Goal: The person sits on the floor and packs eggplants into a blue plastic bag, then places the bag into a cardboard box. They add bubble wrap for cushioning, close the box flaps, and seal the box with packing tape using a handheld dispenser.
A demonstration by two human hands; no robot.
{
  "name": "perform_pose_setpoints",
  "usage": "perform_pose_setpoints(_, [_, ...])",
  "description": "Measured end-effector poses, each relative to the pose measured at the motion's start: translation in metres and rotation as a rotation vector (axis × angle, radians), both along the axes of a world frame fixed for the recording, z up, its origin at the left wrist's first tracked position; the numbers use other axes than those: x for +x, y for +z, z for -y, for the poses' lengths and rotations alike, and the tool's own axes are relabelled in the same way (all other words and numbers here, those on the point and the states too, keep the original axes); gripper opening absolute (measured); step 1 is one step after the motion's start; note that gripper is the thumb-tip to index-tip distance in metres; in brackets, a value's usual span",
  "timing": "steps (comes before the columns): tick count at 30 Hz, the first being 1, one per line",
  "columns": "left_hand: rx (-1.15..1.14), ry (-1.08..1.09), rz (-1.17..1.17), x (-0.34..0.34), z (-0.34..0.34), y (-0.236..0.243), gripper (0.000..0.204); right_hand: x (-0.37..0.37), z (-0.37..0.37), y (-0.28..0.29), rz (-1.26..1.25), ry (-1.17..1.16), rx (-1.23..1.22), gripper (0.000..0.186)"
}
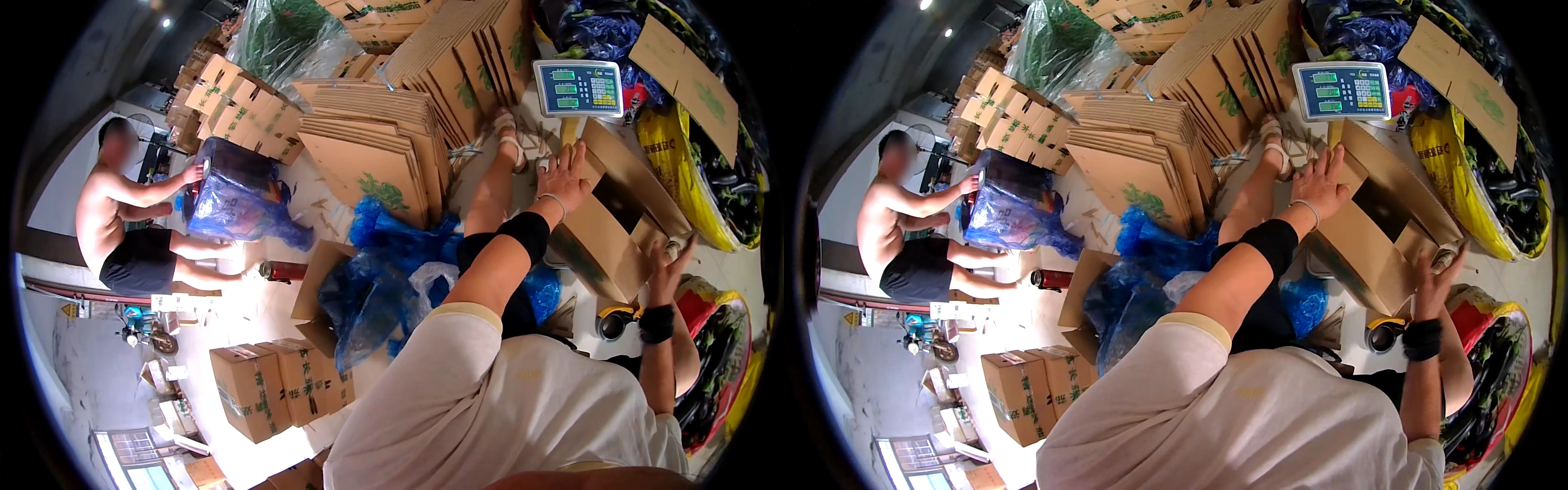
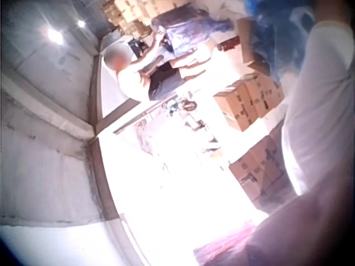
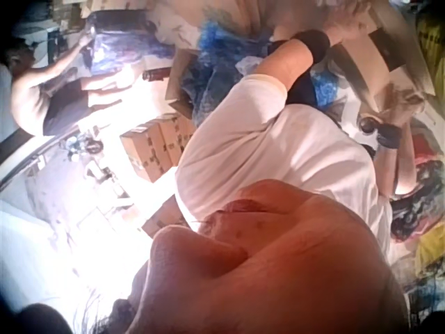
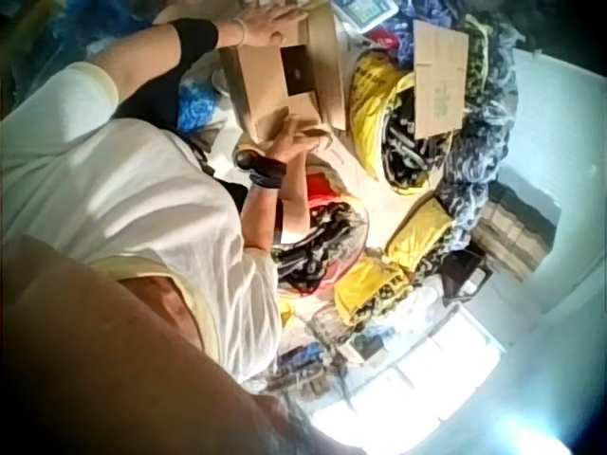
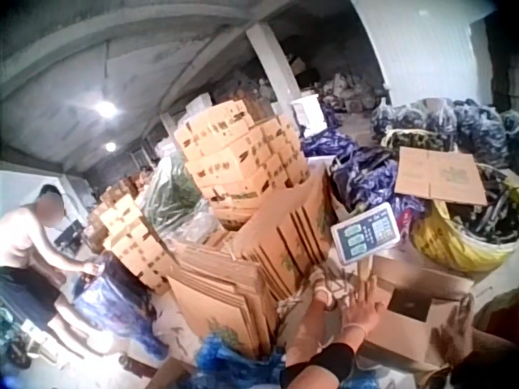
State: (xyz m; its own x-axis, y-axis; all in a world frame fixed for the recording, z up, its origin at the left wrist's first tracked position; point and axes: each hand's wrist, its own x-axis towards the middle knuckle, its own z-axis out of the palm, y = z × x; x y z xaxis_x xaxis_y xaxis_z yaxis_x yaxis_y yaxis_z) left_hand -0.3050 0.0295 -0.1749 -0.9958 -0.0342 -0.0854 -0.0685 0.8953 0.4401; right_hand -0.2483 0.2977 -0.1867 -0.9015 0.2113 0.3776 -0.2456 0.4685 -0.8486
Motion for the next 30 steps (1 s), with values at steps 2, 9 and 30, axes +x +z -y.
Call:
perform_pose_setpoints(2, [0.028, -0.004, -0.011, 0.003, 0.000, -0.005, 0.075, -0.029, 0.000, 0.050, -0.241, -0.007, 0.284, 0.066])
perform_pose_setpoints(9, [0.025, 0.004, -0.086, 0.001, -0.006, 0.009, 0.092, -0.140, -0.021, 0.071, -0.472, 0.287, 0.811, 0.053])
perform_pose_setpoints(30, [0.144, 0.088, -0.360, 0.002, 0.000, -0.012, 0.046, -0.031, 0.044, -0.002, 0.038, 0.456, 1.222, 0.081])
